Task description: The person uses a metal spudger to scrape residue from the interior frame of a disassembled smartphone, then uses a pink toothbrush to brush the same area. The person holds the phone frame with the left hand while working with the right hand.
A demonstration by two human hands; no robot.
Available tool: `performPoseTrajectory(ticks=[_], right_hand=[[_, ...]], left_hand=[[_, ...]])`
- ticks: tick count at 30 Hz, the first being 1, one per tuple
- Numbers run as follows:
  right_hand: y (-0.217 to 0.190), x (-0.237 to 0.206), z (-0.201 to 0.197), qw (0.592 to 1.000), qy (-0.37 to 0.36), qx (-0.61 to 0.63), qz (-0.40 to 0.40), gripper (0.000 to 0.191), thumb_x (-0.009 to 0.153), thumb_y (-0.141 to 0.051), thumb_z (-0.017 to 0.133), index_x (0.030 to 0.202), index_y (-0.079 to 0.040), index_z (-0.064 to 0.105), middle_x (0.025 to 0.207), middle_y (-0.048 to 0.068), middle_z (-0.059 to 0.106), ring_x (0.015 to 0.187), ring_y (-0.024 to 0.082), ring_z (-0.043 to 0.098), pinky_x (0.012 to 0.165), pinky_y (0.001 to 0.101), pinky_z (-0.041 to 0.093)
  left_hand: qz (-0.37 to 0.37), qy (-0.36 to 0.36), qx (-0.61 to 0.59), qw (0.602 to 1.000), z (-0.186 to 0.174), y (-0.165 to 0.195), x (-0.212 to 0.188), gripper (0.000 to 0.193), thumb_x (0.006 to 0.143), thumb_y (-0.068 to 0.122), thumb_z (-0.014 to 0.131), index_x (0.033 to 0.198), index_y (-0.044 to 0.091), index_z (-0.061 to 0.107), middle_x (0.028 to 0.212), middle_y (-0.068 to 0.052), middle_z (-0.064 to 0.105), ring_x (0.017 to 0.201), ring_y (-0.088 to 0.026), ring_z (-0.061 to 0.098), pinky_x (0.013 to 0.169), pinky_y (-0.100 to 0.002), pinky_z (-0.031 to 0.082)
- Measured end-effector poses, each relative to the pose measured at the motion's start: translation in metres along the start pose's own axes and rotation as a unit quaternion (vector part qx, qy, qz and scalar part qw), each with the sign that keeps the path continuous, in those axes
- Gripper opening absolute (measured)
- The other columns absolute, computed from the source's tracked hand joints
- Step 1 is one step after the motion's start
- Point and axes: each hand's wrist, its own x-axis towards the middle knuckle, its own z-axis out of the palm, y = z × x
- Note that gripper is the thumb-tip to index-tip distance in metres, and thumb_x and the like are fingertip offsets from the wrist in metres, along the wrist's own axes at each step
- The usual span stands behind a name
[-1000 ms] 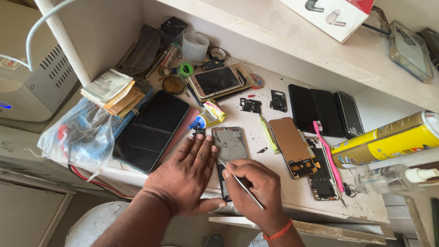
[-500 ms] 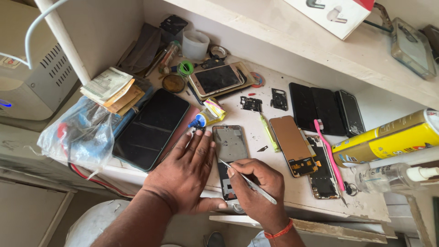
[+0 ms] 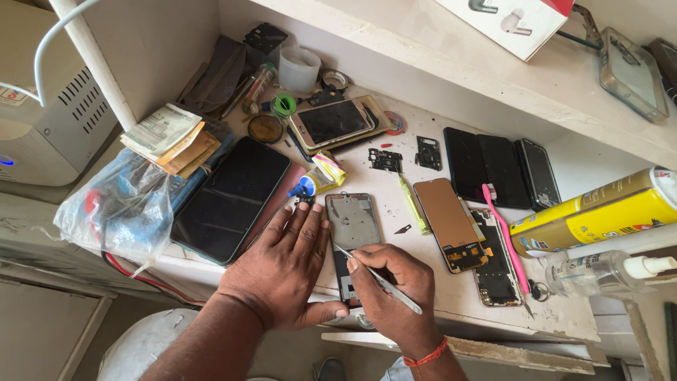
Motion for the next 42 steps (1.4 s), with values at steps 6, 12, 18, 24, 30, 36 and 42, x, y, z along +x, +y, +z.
performPoseTrajectory(ticks=[6, 12, 18, 24, 30, 36, 42], right_hand=[[0.001, 0.001, 0.002, 1.000, 0.003, -0.014, -0.014, 0.006, 0.088, -0.001, 0.074, 0.092, 0.003, 0.072, 0.098, 0.012, 0.078, 0.075, 0.009, 0.074, 0.055, 0.0269, 0.062], [0.001, 0.000, 0.004, 1.000, 0.004, -0.005, -0.004, 0.007, 0.088, 0.000, 0.074, 0.093, 0.003, 0.072, 0.098, 0.013, 0.078, 0.075, 0.008, 0.073, 0.055, 0.0268, 0.062], [0.000, 0.000, 0.005, 1.000, 0.004, -0.006, -0.022, 0.006, 0.089, 0.000, 0.074, 0.094, 0.004, 0.072, 0.098, 0.013, 0.078, 0.075, 0.009, 0.073, 0.055, 0.0267, 0.062], [-0.001, 0.001, 0.006, 1.000, 0.005, -0.013, -0.011, 0.009, 0.088, -0.002, 0.074, 0.094, 0.004, 0.072, 0.100, 0.013, 0.078, 0.076, 0.009, 0.074, 0.055, 0.0268, 0.062], [-0.006, 0.006, 0.012, 0.998, 0.022, -0.054, -0.010, 0.009, 0.087, -0.004, 0.077, 0.094, 0.002, 0.074, 0.097, 0.010, 0.079, 0.067, 0.006, 0.071, 0.049, 0.0239, 0.058], [-0.014, 0.017, 0.014, 0.999, -0.002, -0.039, 0.033, 0.008, 0.086, -0.004, 0.076, 0.092, 0.001, 0.074, 0.093, 0.008, 0.079, 0.059, 0.004, 0.067, 0.043, 0.0223, 0.055], [-0.011, 0.037, 0.002, 0.984, -0.053, -0.142, -0.098, 0.008, 0.085, -0.003, 0.077, 0.089, 0.000, 0.071, 0.090, 0.006, 0.078, 0.070, 0.005, 0.070, 0.059, 0.0231, 0.057]], left_hand=[[0.004, 0.001, 0.005, 1.000, 0.000, -0.002, -0.001, 0.113, 0.086, 0.085, 0.033, 0.135, -0.015, 0.049, 0.143, -0.040, 0.045, 0.134, -0.049, 0.046, 0.116, -0.054, 0.027], [0.007, 0.012, -0.004, 1.000, 0.001, -0.003, -0.002, 0.112, 0.086, 0.084, 0.035, 0.135, -0.015, 0.050, 0.143, -0.040, 0.047, 0.135, -0.049, 0.047, 0.116, -0.054, 0.028], [0.008, 0.012, -0.001, 1.000, 0.000, -0.004, -0.003, 0.112, 0.087, 0.084, 0.035, 0.136, -0.016, 0.050, 0.143, -0.039, 0.047, 0.135, -0.049, 0.046, 0.116, -0.054, 0.028], [0.007, 0.008, -0.003, 1.000, 0.000, -0.005, -0.003, 0.112, 0.087, 0.084, 0.034, 0.136, -0.015, 0.049, 0.143, -0.040, 0.046, 0.135, -0.049, 0.046, 0.116, -0.054, 0.028], [0.008, 0.008, -0.009, 1.000, 0.001, -0.005, -0.003, 0.113, 0.087, 0.085, 0.034, 0.136, -0.016, 0.049, 0.144, -0.040, 0.045, 0.135, -0.049, 0.046, 0.116, -0.053, 0.028], [0.008, 0.014, -0.007, 1.000, 0.000, -0.006, -0.004, 0.113, 0.086, 0.085, 0.035, 0.134, -0.016, 0.050, 0.143, -0.040, 0.046, 0.134, -0.050, 0.046, 0.116, -0.054, 0.028], [0.009, 0.025, -0.021, 0.999, 0.000, -0.006, -0.004, 0.111, 0.087, 0.084, 0.038, 0.133, -0.016, 0.052, 0.141, -0.040, 0.048, 0.134, -0.050, 0.048, 0.116, -0.054, 0.029]])
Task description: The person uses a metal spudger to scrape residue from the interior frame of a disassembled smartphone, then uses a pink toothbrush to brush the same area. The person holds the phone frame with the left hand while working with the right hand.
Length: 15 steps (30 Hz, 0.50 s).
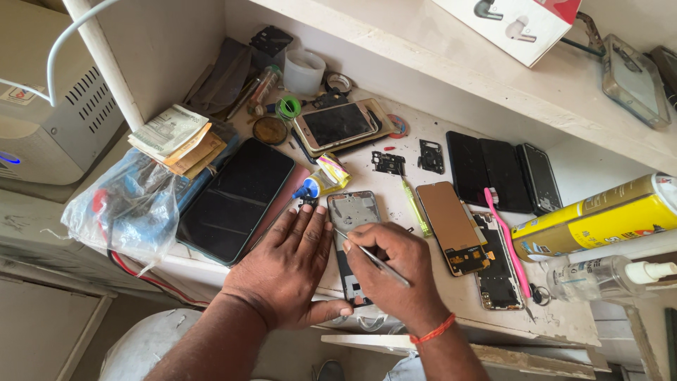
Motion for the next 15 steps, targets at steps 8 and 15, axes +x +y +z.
performPoseTrajectory(ticks=[8, 15], right_hand=[[0.019, 0.003, 0.003, 0.998, 0.001, 0.061, -0.010, 0.008, 0.090, -0.004, 0.075, 0.091, 0.000, 0.068, 0.095, 0.007, 0.078, 0.083, 0.006, 0.072, 0.072, 0.0235, 0.059], [0.026, 0.007, 0.009, 0.995, 0.015, 0.084, 0.059, 0.007, 0.091, -0.007, 0.075, 0.092, -0.001, 0.071, 0.093, 0.005, 0.078, 0.079, 0.003, 0.068, 0.067, 0.0211, 0.057]], left_hand=[[-0.007, -0.004, -0.001, 1.000, 0.000, 0.000, 0.001, 0.110, 0.086, 0.083, 0.039, 0.133, -0.015, 0.052, 0.141, -0.039, 0.049, 0.133, -0.049, 0.048, 0.116, -0.054, 0.029], [-0.007, -0.004, 0.004, 1.000, -0.001, 0.001, 0.001, 0.108, 0.088, 0.082, 0.038, 0.133, -0.014, 0.053, 0.142, -0.038, 0.049, 0.134, -0.048, 0.048, 0.116, -0.054, 0.029]])
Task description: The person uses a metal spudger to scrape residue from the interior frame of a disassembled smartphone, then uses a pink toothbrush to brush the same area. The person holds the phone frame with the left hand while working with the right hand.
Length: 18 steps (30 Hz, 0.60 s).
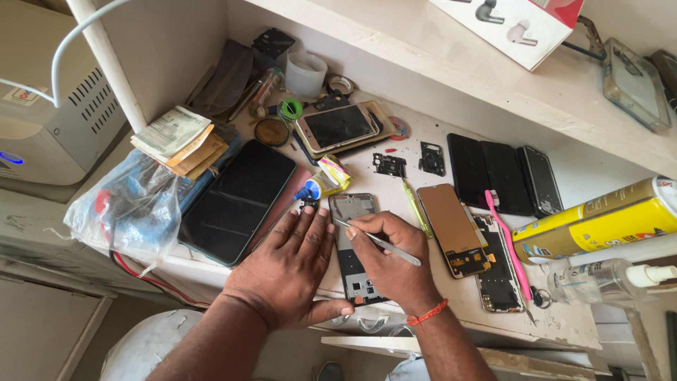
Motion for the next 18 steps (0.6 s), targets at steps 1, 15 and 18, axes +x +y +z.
performPoseTrajectory(ticks=[1, 15, 18], right_hand=[[0.000, 0.000, 0.000, 1.000, 0.000, 0.000, -0.001, 0.007, 0.092, -0.007, 0.075, 0.092, -0.001, 0.072, 0.092, 0.005, 0.078, 0.079, 0.003, 0.067, 0.066, 0.0211, 0.057], [0.009, 0.051, 0.007, 0.996, -0.010, 0.073, 0.045, 0.009, 0.093, -0.006, 0.071, 0.096, 0.002, 0.068, 0.076, 0.002, 0.073, 0.066, 0.001, 0.062, 0.054, 0.0192, 0.048], [0.013, 0.056, 0.012, 0.997, 0.000, 0.066, 0.045, 0.009, 0.094, -0.008, 0.071, 0.095, 0.001, 0.070, 0.077, 0.002, 0.073, 0.068, 0.001, 0.061, 0.056, 0.0191, 0.047]], left_hand=[[0.000, 0.000, 0.002, 1.000, 0.000, 0.000, 0.000, 0.108, 0.088, 0.082, 0.038, 0.134, -0.014, 0.053, 0.142, -0.038, 0.049, 0.134, -0.048, 0.048, 0.116, -0.053, 0.029], [0.000, -0.002, 0.008, 1.000, 0.002, 0.001, 0.000, 0.104, 0.089, 0.078, 0.041, 0.137, -0.013, 0.050, 0.144, -0.034, 0.050, 0.136, -0.046, 0.047, 0.116, -0.054, 0.028], [0.002, -0.004, 0.005, 1.000, 0.001, 0.000, 0.001, 0.105, 0.088, 0.078, 0.041, 0.138, -0.014, 0.049, 0.144, -0.035, 0.049, 0.136, -0.046, 0.045, 0.116, -0.054, 0.028]])
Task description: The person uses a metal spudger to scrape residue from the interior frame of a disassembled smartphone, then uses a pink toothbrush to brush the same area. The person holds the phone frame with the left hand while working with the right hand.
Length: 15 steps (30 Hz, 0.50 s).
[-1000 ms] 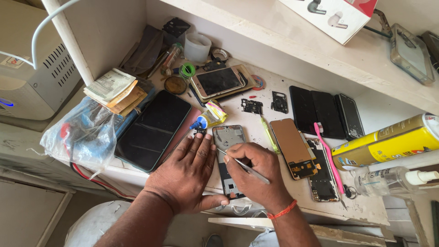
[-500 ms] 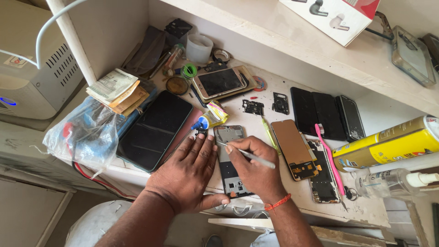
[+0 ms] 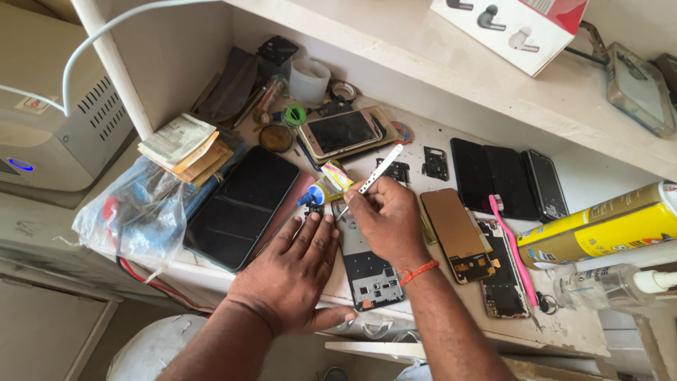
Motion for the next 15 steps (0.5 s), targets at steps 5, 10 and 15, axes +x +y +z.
performPoseTrajectory(ticks=[5, 10, 15], right_hand=[[0.0047, -0.0005, 0.0063, 0.998, 0.038, 0.014, 0.049, 0.013, 0.094, -0.011, 0.072, 0.098, 0.001, 0.071, 0.078, 0.002, 0.074, 0.070, 0.002, 0.063, 0.060, 0.0191, 0.050], [0.0058, -0.0011, 0.0061, 0.999, 0.041, 0.010, 0.035, 0.016, 0.095, -0.013, 0.073, 0.099, 0.002, 0.072, 0.080, 0.003, 0.074, 0.072, 0.002, 0.063, 0.061, 0.0191, 0.050], [0.0074, 0.0006, 0.0067, 0.998, 0.055, 0.023, 0.022, 0.016, 0.095, -0.014, 0.073, 0.096, 0.003, 0.072, 0.078, 0.004, 0.075, 0.072, 0.002, 0.066, 0.062, 0.0200, 0.053]], left_hand=[[0.012, -0.014, 0.000, 1.000, -0.0016, -0.0005, 0.0012, 0.109, 0.087, 0.080, 0.041, 0.138, -0.016, 0.047, 0.144, -0.035, 0.048, 0.138, -0.046, 0.043, 0.117, -0.055, 0.026], [0.020, 0.002, 0.001, 1.000, -0.0024, 0.0013, 0.0018, 0.108, 0.086, 0.079, 0.043, 0.141, -0.013, 0.045, 0.145, -0.034, 0.048, 0.139, -0.044, 0.044, 0.117, -0.056, 0.026], [0.030, 0.002, -0.023, 0.999, -0.0021, 0.0007, 0.0009, 0.101, 0.085, 0.076, 0.050, 0.145, -0.004, 0.045, 0.147, -0.032, 0.047, 0.136, -0.043, 0.046, 0.114, -0.057, 0.029]])
